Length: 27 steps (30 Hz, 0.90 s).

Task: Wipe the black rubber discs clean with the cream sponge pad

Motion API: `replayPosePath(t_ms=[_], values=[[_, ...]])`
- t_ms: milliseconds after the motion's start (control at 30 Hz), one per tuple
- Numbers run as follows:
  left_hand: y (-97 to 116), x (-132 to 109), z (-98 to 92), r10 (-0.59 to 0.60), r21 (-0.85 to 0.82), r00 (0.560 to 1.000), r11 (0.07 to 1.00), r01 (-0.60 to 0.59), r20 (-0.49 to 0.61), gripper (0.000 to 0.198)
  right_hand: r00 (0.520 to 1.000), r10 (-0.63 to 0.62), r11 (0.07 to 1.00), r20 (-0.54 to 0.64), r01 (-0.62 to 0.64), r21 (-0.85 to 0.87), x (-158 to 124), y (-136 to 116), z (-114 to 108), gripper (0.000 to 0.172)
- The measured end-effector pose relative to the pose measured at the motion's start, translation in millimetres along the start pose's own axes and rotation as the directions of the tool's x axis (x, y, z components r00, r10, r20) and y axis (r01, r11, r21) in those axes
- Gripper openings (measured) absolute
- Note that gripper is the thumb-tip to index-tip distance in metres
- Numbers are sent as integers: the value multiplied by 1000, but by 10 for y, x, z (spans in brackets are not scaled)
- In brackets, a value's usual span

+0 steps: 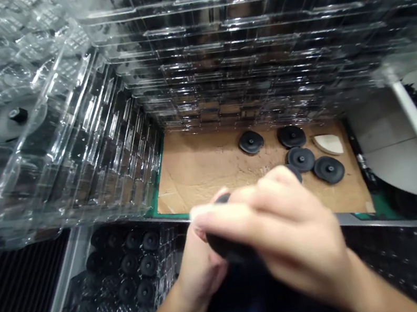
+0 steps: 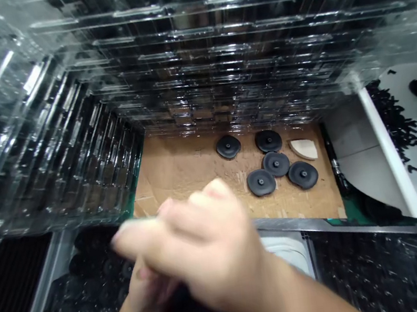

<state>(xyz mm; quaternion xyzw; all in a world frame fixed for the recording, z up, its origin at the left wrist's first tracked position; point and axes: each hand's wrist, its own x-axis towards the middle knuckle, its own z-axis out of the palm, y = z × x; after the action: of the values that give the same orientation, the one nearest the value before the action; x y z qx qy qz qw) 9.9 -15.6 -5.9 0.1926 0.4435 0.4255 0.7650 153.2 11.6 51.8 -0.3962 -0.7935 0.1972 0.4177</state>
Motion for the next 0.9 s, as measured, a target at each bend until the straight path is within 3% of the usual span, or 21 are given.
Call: replayPosePath(t_ms=[67, 133, 233, 333, 467, 533, 600, 667, 767, 800, 900], values=[[19, 22, 3, 95, -92, 994, 991, -100, -61, 62, 977, 213, 977, 24, -213, 19, -77, 161, 44, 22], [37, 42, -12, 149, -191, 984, 968, -165, -95, 59, 906, 421, 905, 46, -423, 34, -244, 362, 147, 20], [61, 56, -48, 150, -244, 986, 956, -163, -74, 54, 823, 562, 823, 87, -567, 44, -600, 635, 408, 21], [81, 55, -68, 118, -241, 992, 962, -127, -50, 54, 815, 566, 818, 123, -574, 39, -829, 752, 567, 20], [70, 60, -40, 98, -206, 993, 972, -108, -58, 65, 807, 589, 806, 43, -590, 45, -609, 546, 369, 24], [45, 67, -18, 90, -194, 995, 976, -98, -51, 67, 855, 514, 858, -65, -512, 44, -380, 333, 230, 27], [21, 74, -9, 64, -186, 997, 980, -70, -37, 59, 945, 303, 953, -120, -303, 18, -199, 131, 158, 26], [9, 76, -18, 37, -182, 999, 982, -43, -38, 49, 981, 187, 982, -44, -185, 41, -113, 3, 144, 25], [7, 72, -22, 11, -195, 998, 981, -23, -61, 47, 950, 233, 955, 207, -264, 133, -95, -29, 162, 21], [6, 68, -11, -5, -197, 998, 980, -7, -59, 47, 938, 254, 948, 236, -290, 133, -92, -15, 174, 20], [1, 52, 40, -45, -195, 999, 980, 41, -15, 39, 969, 241, 969, 54, -244, 37, -72, 22, 206, 25]])
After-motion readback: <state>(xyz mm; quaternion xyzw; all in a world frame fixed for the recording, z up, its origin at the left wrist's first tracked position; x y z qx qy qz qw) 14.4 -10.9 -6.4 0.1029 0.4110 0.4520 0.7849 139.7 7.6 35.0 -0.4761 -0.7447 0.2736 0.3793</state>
